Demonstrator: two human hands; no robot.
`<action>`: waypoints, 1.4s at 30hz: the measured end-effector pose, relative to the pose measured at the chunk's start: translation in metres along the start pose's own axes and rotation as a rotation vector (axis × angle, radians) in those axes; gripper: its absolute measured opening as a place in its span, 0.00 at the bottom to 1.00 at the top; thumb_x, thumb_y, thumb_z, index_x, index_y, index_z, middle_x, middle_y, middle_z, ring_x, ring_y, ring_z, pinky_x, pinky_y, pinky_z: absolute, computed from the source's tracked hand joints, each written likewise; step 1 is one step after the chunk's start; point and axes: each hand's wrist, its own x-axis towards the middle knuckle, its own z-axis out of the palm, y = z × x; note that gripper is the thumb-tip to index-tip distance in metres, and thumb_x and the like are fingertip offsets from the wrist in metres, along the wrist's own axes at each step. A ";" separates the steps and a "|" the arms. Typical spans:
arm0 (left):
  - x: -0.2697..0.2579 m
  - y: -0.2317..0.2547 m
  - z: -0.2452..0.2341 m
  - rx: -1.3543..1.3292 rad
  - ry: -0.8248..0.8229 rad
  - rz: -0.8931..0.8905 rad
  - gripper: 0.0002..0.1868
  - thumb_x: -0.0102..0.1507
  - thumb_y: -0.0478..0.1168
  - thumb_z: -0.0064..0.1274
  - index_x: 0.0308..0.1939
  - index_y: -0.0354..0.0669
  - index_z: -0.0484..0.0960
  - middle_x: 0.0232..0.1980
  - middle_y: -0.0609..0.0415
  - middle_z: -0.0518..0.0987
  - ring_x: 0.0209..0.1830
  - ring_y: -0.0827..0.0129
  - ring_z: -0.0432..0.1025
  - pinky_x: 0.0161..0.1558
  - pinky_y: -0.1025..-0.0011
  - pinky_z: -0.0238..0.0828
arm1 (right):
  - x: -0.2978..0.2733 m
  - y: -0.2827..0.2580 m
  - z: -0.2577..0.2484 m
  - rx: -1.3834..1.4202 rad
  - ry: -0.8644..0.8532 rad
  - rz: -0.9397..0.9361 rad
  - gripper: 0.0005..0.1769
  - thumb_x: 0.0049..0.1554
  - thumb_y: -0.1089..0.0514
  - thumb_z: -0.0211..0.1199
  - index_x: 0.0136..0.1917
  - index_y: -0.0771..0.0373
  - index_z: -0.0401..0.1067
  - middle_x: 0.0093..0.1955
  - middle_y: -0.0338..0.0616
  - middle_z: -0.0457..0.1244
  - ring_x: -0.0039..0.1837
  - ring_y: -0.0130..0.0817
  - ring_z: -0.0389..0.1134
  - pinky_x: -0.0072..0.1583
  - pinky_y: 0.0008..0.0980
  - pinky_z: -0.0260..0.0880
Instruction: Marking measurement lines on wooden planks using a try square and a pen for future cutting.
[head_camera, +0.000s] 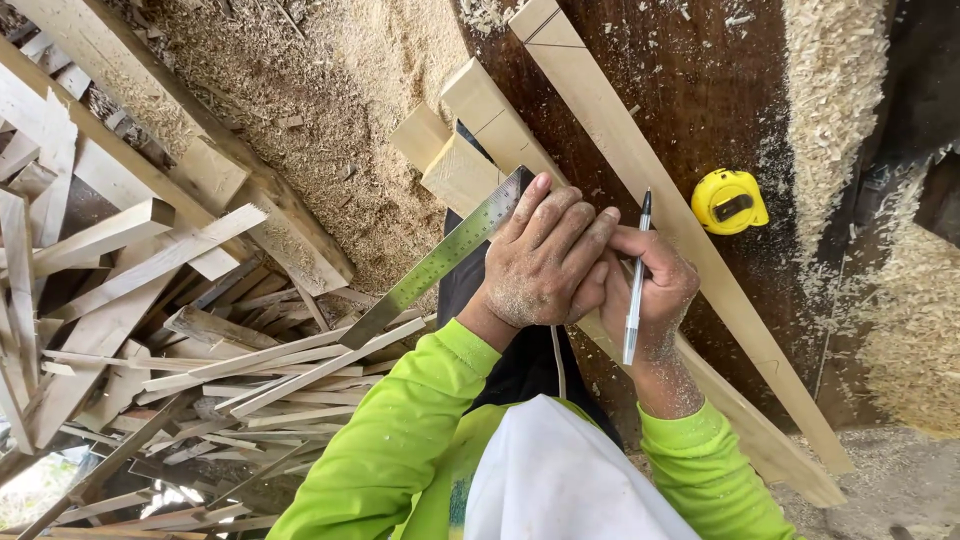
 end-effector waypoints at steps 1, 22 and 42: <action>0.000 0.000 0.000 0.000 0.000 -0.002 0.28 0.61 0.46 0.57 0.62 0.35 0.80 0.55 0.47 0.78 0.63 0.52 0.72 0.77 0.48 0.57 | 0.000 0.000 0.000 0.000 -0.001 0.000 0.04 0.61 0.67 0.68 0.50 0.66 0.77 0.46 0.45 0.71 0.48 0.31 0.73 0.53 0.30 0.73; 0.001 0.001 0.000 0.025 0.024 0.010 0.28 0.62 0.47 0.56 0.62 0.34 0.82 0.54 0.47 0.79 0.62 0.53 0.72 0.77 0.48 0.57 | 0.017 -0.005 -0.024 -0.151 -0.098 0.047 0.06 0.60 0.62 0.70 0.49 0.67 0.78 0.40 0.46 0.69 0.40 0.35 0.69 0.45 0.32 0.69; -0.019 -0.011 0.042 -0.020 0.020 0.041 0.16 0.62 0.50 0.57 0.49 0.46 0.84 0.49 0.51 0.81 0.53 0.54 0.74 0.61 0.52 0.68 | 0.116 -0.139 0.043 -0.372 -0.962 -0.248 0.08 0.60 0.58 0.65 0.43 0.63 0.80 0.35 0.44 0.72 0.33 0.27 0.74 0.35 0.29 0.71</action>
